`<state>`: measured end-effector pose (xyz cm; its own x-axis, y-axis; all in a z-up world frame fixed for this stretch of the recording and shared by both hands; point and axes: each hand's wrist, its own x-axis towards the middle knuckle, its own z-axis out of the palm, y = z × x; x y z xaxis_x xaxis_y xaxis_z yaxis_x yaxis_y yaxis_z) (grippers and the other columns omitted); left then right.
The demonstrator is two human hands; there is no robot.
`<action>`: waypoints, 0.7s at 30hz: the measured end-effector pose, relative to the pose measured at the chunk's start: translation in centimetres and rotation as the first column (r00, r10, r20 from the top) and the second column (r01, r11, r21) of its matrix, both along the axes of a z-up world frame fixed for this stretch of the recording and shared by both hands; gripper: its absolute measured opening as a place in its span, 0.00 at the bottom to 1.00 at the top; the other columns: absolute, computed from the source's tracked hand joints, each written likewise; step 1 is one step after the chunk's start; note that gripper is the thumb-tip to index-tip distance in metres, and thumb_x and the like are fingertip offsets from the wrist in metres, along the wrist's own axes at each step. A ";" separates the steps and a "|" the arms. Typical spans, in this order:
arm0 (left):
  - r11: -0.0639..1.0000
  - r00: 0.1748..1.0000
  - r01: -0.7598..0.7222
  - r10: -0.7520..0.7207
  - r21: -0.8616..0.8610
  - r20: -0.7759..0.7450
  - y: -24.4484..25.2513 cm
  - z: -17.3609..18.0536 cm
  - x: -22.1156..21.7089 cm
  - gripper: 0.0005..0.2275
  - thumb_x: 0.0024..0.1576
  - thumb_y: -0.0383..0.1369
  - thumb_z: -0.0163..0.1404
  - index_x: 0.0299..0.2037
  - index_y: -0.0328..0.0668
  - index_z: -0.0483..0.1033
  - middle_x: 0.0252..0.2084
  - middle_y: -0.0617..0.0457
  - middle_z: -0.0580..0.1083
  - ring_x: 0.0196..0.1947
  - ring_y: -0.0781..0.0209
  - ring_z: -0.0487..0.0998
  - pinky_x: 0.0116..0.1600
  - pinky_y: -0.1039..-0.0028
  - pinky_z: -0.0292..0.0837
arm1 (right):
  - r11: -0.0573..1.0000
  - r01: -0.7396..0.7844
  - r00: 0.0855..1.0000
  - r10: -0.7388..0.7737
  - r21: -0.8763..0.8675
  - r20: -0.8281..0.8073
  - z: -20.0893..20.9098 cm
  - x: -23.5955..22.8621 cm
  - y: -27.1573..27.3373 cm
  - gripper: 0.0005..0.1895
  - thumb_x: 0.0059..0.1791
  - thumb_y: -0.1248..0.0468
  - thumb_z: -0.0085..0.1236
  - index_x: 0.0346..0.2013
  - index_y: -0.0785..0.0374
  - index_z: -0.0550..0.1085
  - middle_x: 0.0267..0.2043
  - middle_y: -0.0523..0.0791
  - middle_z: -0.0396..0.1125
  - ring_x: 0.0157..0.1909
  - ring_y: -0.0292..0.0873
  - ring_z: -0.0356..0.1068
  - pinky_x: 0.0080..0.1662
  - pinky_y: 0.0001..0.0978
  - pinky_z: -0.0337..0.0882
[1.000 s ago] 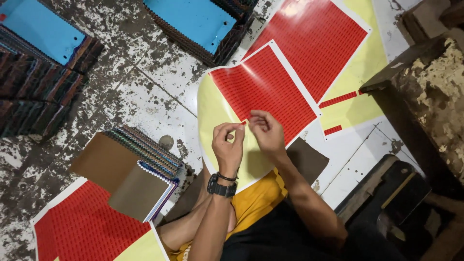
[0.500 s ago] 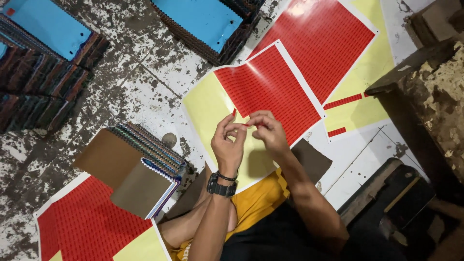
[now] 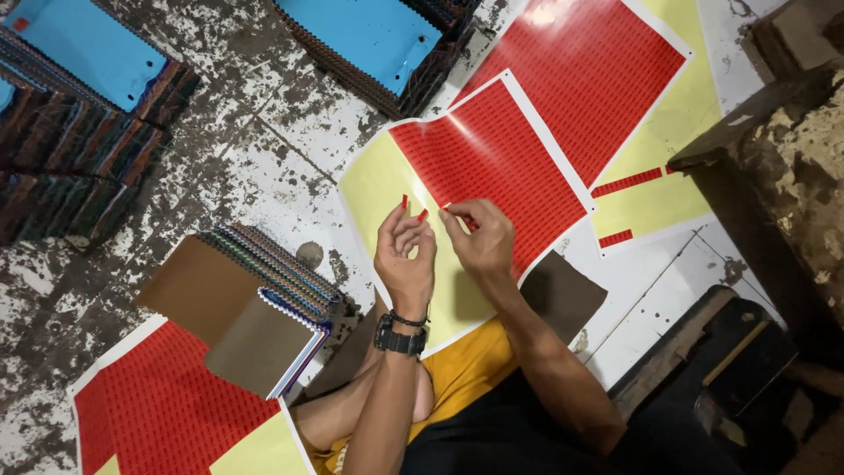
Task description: The person sits on the floor and assembles notebooks by hand. They peel small red adhesive strips from a sheet and apply them to the spine of a stack of colorful paper sheets, pressing them down to secure the binding.
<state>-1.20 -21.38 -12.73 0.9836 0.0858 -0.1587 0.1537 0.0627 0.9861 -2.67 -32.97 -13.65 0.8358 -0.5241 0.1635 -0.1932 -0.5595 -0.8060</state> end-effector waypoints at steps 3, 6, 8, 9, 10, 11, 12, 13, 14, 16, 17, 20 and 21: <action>0.998 0.999 0.033 -0.032 -0.052 0.034 0.1 0.5 0.2 0.30 0.49 0.22 0.60 0.64 0.34 0.65 0.49 0.40 0.74 0.48 0.52 0.81 0.53 0.71 0.79 | 0.951 -0.110 0.993 0.093 0.288 0.075 0.9 -0.5 -0.3 0.12 0.40 0.68 0.69 0.38 0.55 0.82 0.44 0.43 0.74 0.38 0.34 0.68 0.43 0.23 0.71; 0.980 0.997 0.078 -0.071 -0.185 0.041 -0.1 0.0 0.9 0.35 0.49 0.23 0.63 0.68 0.35 0.60 0.55 0.42 0.69 0.50 0.56 0.78 0.57 0.73 0.77 | 0.833 -0.167 0.985 0.160 0.528 0.060 0.1 -1.3 -1.4 0.17 0.38 0.73 0.60 0.40 0.62 0.81 0.52 0.49 0.68 0.46 0.38 0.66 0.54 0.30 0.70; 0.980 0.998 0.063 -0.057 -0.191 0.038 -0.2 -0.1 1.0 0.34 0.50 0.22 0.62 0.67 0.35 0.61 0.53 0.43 0.70 0.45 0.60 0.78 0.54 0.73 0.78 | 0.857 -0.154 0.986 0.168 0.491 0.016 0.1 -1.2 -1.6 0.20 0.37 0.71 0.61 0.43 0.61 0.81 0.49 0.49 0.67 0.46 0.41 0.68 0.54 0.32 0.72; 0.979 0.998 0.049 -0.043 -0.196 0.035 -0.3 -0.2 1.1 0.33 0.50 0.20 0.61 0.67 0.36 0.61 0.51 0.44 0.70 0.39 0.64 0.79 0.51 0.74 0.79 | 0.880 -0.141 0.985 0.173 0.454 -0.028 0.2 -1.1 -1.7 0.23 0.36 0.70 0.61 0.46 0.61 0.81 0.47 0.50 0.67 0.46 0.43 0.70 0.53 0.34 0.74; 0.979 0.998 0.051 -0.045 -0.197 0.036 -0.3 -0.2 1.2 0.33 0.50 0.20 0.61 0.67 0.36 0.61 0.51 0.44 0.70 0.39 0.64 0.79 0.51 0.74 0.79 | 0.880 -0.140 0.985 0.171 0.453 -0.027 0.0 -0.8 -1.6 0.23 0.36 0.70 0.61 0.46 0.61 0.81 0.47 0.50 0.67 0.46 0.43 0.70 0.53 0.34 0.74; 0.981 0.999 0.028 -0.021 -0.191 0.037 -0.3 -0.2 1.2 0.32 0.50 0.20 0.60 0.67 0.35 0.61 0.51 0.44 0.70 0.39 0.63 0.79 0.50 0.74 0.79 | 0.932 -0.077 0.992 0.108 0.353 -0.069 -0.1 -0.4 -1.6 0.19 0.41 0.66 0.64 0.47 0.62 0.80 0.43 0.50 0.69 0.42 0.44 0.73 0.46 0.32 0.75; 0.983 0.999 0.004 0.003 -0.185 0.039 -0.3 -0.2 1.2 0.32 0.51 0.20 0.60 0.67 0.35 0.61 0.51 0.44 0.69 0.38 0.63 0.79 0.50 0.73 0.79 | 0.969 -0.015 0.994 0.042 0.247 -0.103 -0.3 0.0 -1.6 0.16 0.46 0.62 0.67 0.47 0.64 0.80 0.38 0.51 0.71 0.39 0.44 0.75 0.39 0.30 0.77; 0.983 0.999 0.006 0.001 -0.185 0.040 -0.3 -0.3 1.1 0.32 0.51 0.20 0.60 0.67 0.35 0.61 0.51 0.44 0.69 0.38 0.63 0.79 0.50 0.73 0.79 | 0.969 -0.014 0.994 0.041 0.247 -0.101 -0.5 0.3 -1.5 0.16 0.46 0.62 0.67 0.47 0.64 0.80 0.38 0.51 0.71 0.39 0.44 0.75 0.39 0.30 0.77; 0.980 0.999 -0.015 0.022 -0.197 0.032 -0.2 -0.5 1.1 0.32 0.51 0.20 0.60 0.67 0.36 0.61 0.52 0.43 0.69 0.38 0.63 0.79 0.49 0.74 0.80 | 0.984 -0.019 0.990 0.043 0.177 -0.133 -0.7 0.7 -1.4 0.17 0.45 0.60 0.69 0.45 0.65 0.80 0.35 0.49 0.70 0.36 0.44 0.74 0.36 0.32 0.76; 0.978 0.999 -0.039 0.044 -0.206 0.024 -0.1 -0.6 1.0 0.32 0.51 0.19 0.60 0.67 0.36 0.61 0.53 0.43 0.69 0.38 0.63 0.79 0.49 0.74 0.80 | 0.994 -0.027 0.985 0.044 0.108 -0.164 -0.9 1.1 -1.2 0.18 0.44 0.58 0.72 0.42 0.66 0.80 0.32 0.48 0.68 0.34 0.45 0.73 0.34 0.35 0.76; 0.977 0.999 -0.047 0.052 -0.207 0.016 0.0 -0.5 1.1 0.32 0.51 0.19 0.60 0.67 0.36 0.62 0.53 0.44 0.69 0.39 0.63 0.78 0.48 0.75 0.80 | 0.997 -0.027 0.987 0.038 0.077 -0.155 -1.0 1.3 -1.2 0.17 0.44 0.58 0.72 0.41 0.65 0.81 0.30 0.48 0.68 0.33 0.46 0.72 0.34 0.36 0.75; 0.978 0.999 -0.047 0.051 -0.202 0.014 0.1 -0.9 1.0 0.32 0.50 0.18 0.59 0.66 0.36 0.62 0.54 0.43 0.68 0.42 0.61 0.77 0.50 0.72 0.81 | 0.999 0.002 0.991 0.005 0.047 -0.134 -1.3 1.2 -0.7 0.12 0.43 0.59 0.72 0.38 0.61 0.83 0.29 0.48 0.69 0.32 0.45 0.73 0.33 0.33 0.75; 0.980 0.999 -0.036 0.041 -0.194 0.022 0.2 -1.1 1.0 0.32 0.50 0.18 0.59 0.66 0.35 0.62 0.55 0.42 0.68 0.44 0.59 0.77 0.51 0.69 0.81 | 0.998 0.030 0.992 -0.023 0.052 -0.122 -1.5 1.1 -0.5 0.09 0.43 0.61 0.73 0.35 0.59 0.83 0.28 0.47 0.71 0.32 0.43 0.74 0.33 0.29 0.76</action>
<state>-0.19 -21.19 -13.85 0.9841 0.0942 -0.1508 0.1221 0.2583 0.9583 -1.53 -33.47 -15.12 0.8335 -0.5515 0.0331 -0.3052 -0.5096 -0.8045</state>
